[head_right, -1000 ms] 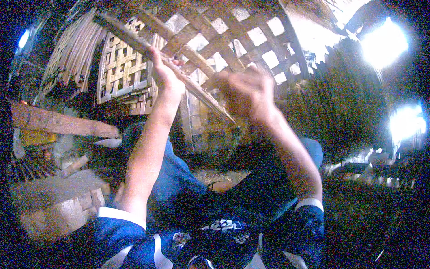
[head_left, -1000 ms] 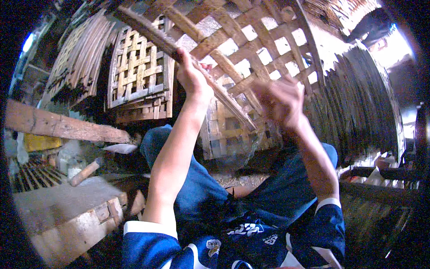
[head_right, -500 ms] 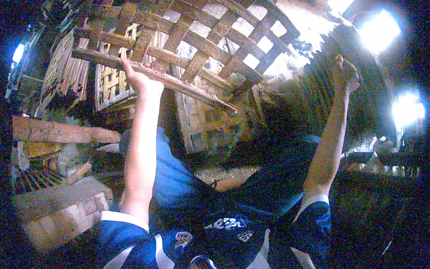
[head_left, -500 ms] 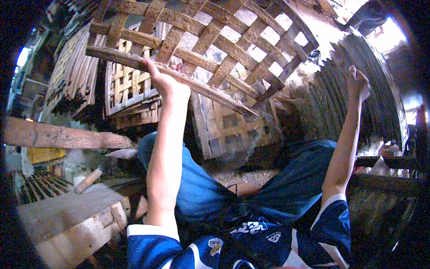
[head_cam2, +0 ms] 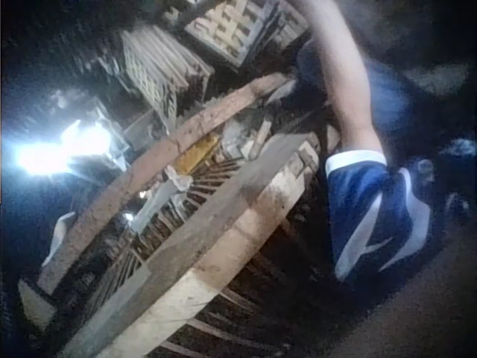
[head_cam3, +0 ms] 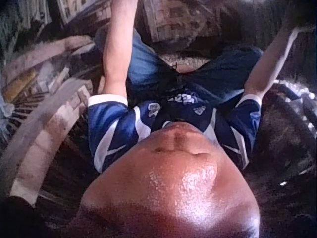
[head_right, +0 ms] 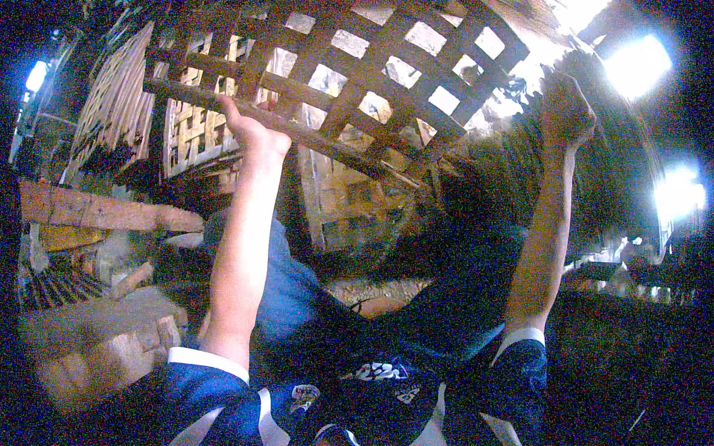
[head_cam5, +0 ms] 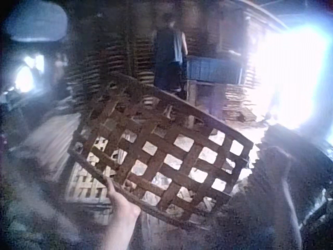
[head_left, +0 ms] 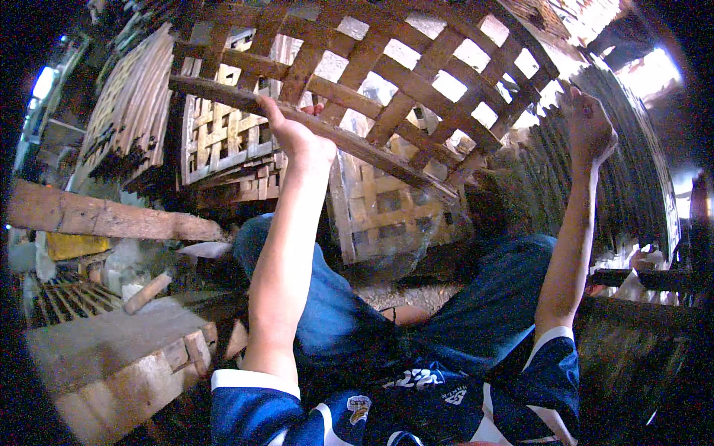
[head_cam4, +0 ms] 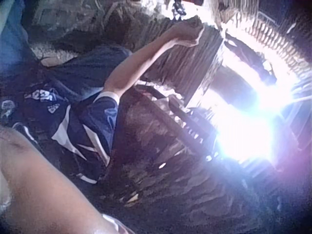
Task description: The person sits on the floor and assembles a wooden lattice frame by hand. They pick up a frame, place it on a plastic sheet, and press the slats into place. The person then lifts the frame to inspect it and places it back down.
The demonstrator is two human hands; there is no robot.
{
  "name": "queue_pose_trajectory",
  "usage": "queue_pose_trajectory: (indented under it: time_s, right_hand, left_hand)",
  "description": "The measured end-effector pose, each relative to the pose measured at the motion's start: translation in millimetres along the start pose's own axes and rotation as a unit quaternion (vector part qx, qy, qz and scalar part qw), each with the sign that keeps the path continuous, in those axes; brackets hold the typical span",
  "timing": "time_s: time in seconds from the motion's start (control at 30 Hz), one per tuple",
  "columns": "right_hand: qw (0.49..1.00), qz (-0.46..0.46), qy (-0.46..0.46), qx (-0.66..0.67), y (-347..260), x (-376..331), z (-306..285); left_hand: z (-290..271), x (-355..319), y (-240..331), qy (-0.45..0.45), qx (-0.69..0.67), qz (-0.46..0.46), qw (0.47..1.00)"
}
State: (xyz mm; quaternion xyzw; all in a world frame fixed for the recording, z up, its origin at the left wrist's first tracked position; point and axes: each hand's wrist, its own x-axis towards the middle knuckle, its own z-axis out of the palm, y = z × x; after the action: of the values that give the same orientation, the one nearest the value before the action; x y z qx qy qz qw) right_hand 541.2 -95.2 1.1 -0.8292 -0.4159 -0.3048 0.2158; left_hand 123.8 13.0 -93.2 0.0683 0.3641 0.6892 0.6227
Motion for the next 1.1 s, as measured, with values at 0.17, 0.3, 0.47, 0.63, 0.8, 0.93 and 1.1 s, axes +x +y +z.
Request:
queue_pose_trajectory:
  time_s: [0.17, 0.3, 0.47, 0.63, 0.8, 0.93, 1.1]
  right_hand:
    - [0.962, -0.134, 0.081, 0.224, -23.3, -14.1, 4.1]
    - [0.906, -0.123, -0.118, 0.387, -97.3, -62.9, -26.7]
    - [0.786, -0.202, -0.38, 0.443, -165.9, -129.5, -32.9]
    - [0.785, -0.158, -0.444, 0.401, -196.0, -139.6, -33.6]
    - [0.749, -0.083, -0.477, 0.452, -203.5, -146.4, -18.2]
    - [0.745, -0.083, -0.445, 0.49, -208.9, -155.9, -8.8]
    - [0.722, -0.017, -0.454, 0.522, -209.1, -162.8, 2.1]
  left_hand:
    - [9.9, -16.1, -5.3, -0.007, 0.002, 0.003, 1.0]
    - [9.8, -12.5, -13.1, -0.022, 0.013, 0.03, 0.999]
    - [16.5, -16.2, -21.3, -0.011, 0.012, 0.013, 1.0]
    - [26.6, -29.0, -21.4, -0.016, 0.031, 0.015, 0.999]
    - [29.8, -28.4, -27.4, -0.032, 0.047, 0.073, 0.996]
    - [28.8, -34.1, -33.1, -0.023, 0.07, 0.024, 0.997]
    - [30.0, -40.0, -37.2, -0.064, 0.082, 0.042, 0.994]
